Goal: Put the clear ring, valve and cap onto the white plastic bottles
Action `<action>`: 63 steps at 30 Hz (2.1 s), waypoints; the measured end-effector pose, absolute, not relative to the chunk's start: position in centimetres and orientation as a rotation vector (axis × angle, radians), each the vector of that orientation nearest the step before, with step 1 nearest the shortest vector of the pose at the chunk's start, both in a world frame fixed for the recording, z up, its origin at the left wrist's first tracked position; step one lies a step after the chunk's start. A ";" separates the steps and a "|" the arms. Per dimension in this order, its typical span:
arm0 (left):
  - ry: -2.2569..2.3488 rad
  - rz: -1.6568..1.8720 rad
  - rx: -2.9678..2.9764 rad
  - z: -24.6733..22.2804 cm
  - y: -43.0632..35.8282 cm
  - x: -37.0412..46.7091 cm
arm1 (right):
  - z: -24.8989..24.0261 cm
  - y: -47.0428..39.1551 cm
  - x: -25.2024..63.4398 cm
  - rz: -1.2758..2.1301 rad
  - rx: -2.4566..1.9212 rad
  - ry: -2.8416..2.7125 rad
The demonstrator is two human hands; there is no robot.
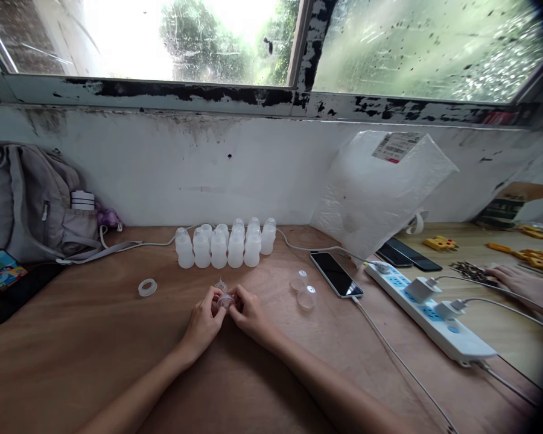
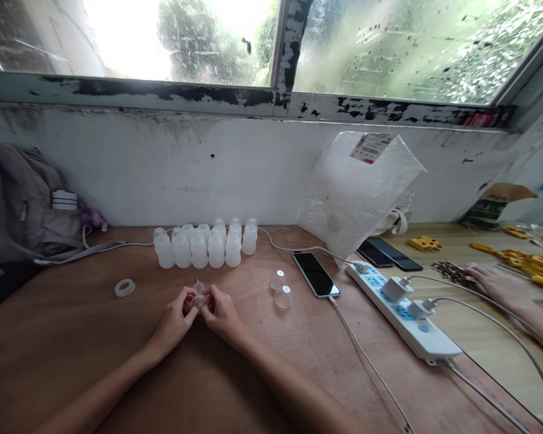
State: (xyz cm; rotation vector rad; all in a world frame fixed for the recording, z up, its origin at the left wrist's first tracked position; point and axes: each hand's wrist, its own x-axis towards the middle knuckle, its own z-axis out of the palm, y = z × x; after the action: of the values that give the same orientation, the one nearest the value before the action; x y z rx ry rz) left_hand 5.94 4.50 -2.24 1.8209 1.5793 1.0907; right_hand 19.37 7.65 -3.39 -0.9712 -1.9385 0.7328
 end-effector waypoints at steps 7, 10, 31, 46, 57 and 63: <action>1.508 1.157 1.733 -1.5 4.2 5.9 | -2.5 7.4 19.6 0.769 -0.963 -1.903; 1.488 1.167 1.713 -1.4 4.2 5.9 | -2.3 7.3 19.7 0.801 -0.973 -1.881; 1.505 1.198 1.710 -2.0 4.5 5.7 | -2.8 7.4 19.5 0.777 -0.963 -1.886; 1.597 1.114 1.789 -2.2 4.6 5.9 | -3.3 7.5 19.4 0.699 -0.957 -1.942; 1.579 1.188 1.738 -2.1 4.5 5.7 | -3.4 7.6 19.3 0.724 -0.965 -1.921; 1.599 1.135 1.815 -2.0 4.4 5.8 | -3.5 7.5 19.3 0.675 -0.956 -1.968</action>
State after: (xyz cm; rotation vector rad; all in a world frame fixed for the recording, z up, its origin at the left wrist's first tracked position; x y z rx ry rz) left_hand 5.83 4.37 -1.98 1.8151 1.5990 1.1346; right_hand 19.34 7.54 -3.51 -0.9556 -1.9676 0.6753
